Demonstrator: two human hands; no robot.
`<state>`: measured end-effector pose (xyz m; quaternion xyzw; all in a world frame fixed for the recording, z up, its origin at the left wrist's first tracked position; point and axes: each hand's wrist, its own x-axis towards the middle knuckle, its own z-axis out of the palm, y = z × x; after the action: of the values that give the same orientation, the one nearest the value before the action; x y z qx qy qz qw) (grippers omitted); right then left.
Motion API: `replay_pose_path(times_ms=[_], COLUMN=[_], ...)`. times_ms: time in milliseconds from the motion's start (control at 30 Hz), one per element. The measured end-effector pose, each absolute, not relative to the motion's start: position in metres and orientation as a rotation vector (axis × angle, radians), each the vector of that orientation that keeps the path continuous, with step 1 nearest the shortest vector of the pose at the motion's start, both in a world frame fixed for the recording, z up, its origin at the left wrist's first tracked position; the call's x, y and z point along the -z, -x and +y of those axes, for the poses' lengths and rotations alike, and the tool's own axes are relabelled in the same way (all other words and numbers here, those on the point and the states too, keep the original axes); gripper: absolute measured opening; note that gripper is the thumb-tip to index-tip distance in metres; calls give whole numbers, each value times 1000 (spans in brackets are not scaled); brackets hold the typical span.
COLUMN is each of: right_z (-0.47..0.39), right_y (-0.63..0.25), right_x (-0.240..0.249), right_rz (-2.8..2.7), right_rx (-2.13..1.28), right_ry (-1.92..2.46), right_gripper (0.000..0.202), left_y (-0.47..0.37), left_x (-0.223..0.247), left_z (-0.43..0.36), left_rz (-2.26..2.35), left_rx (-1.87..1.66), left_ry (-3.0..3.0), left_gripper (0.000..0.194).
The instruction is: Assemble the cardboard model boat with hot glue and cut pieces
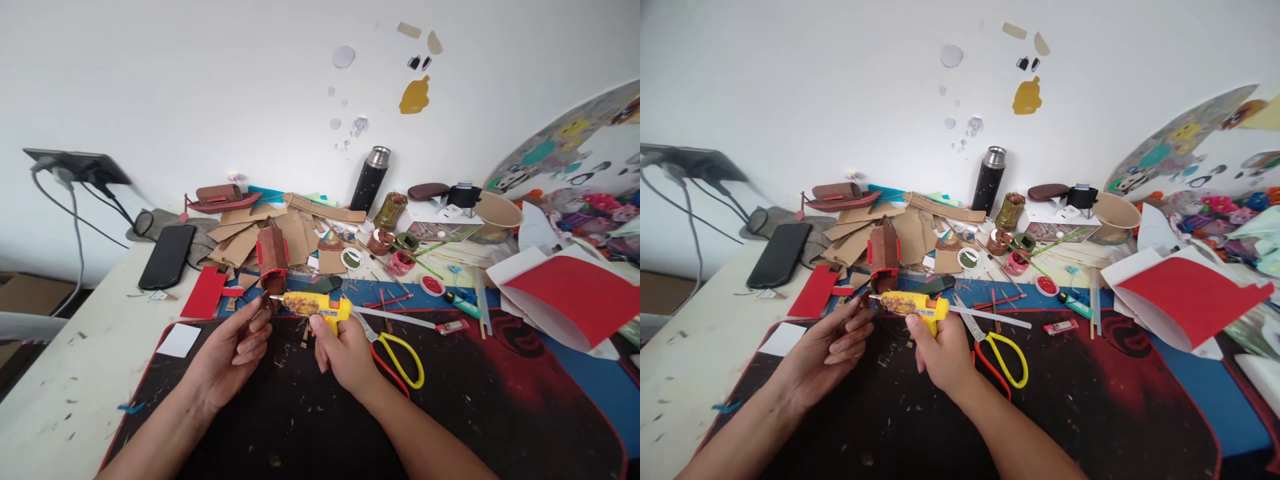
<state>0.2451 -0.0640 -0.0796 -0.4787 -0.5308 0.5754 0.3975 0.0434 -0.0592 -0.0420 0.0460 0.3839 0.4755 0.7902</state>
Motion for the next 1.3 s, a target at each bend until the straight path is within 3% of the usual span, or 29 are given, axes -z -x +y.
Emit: replay_pose_path(times_ms=[633, 1300], right_z=[-66, -67], right_y=[-245, -248], right_x=[77, 77], right_rz=[-1424, -1473], right_rx=[-1352, -1292], right_ry=[1309, 1310], right_gripper=[77, 67], left_y=[-47, -48], left_x=[37, 36], left_z=[-61, -60], left_rz=[754, 779], left_rx=[-992, -988], left_ry=[-10, -20], left_gripper=[34, 43])
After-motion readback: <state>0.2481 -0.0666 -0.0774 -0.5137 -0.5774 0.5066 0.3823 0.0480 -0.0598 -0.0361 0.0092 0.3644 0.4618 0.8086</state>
